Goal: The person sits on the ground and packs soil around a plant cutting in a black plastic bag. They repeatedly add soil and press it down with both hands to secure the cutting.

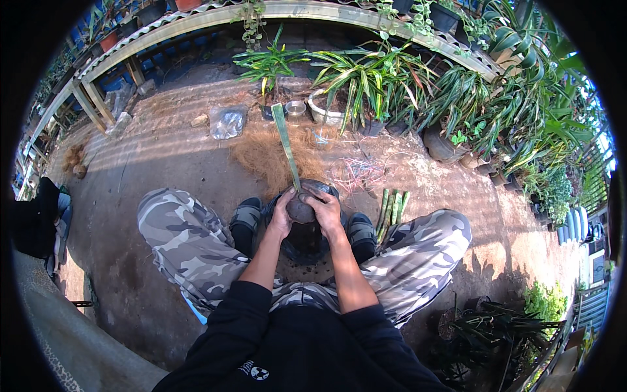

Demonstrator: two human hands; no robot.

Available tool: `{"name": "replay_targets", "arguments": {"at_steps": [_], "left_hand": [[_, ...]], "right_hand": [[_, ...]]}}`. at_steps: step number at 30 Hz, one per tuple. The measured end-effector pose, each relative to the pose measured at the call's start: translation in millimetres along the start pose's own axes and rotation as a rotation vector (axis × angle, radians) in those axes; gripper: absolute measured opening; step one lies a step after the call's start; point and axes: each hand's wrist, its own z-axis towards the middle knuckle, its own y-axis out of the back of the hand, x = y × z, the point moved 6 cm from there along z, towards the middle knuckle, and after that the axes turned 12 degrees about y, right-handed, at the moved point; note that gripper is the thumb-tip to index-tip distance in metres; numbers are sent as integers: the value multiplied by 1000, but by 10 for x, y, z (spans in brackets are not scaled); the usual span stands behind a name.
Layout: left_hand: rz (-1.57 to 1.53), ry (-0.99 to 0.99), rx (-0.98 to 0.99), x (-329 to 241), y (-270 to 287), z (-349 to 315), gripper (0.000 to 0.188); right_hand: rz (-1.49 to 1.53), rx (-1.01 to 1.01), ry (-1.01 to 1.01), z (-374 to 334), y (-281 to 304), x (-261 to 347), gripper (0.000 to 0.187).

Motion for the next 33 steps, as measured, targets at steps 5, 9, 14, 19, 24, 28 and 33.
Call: {"name": "replay_targets", "arguments": {"at_steps": [5, 9, 14, 19, 24, 28, 33], "left_hand": [[42, -6, 9, -20, -11, 10, 37], [37, -99, -88, -2, -12, 8, 37], [31, -127, -105, -11, 38, 65, 36], [20, -162, -137, 33, 32, 49, 38], [82, -160, -41, -65, -108, -21, 39], [72, -69, -34, -66, -152, -54, 37], [158, -66, -59, -80, -126, -29, 36]], "right_hand": [[117, -77, -118, 3, 58, -120, 28], [112, -74, -89, 0, 78, -123, 28], [-85, -81, -28, -24, 4, -42, 30], [-115, -13, 23, -55, -76, 41, 38], [-96, -72, 47, -42, 11, -28, 41], [-83, -54, 2, -34, 67, -87, 53], [-130, -18, 44, -69, 65, -28, 55]]}}
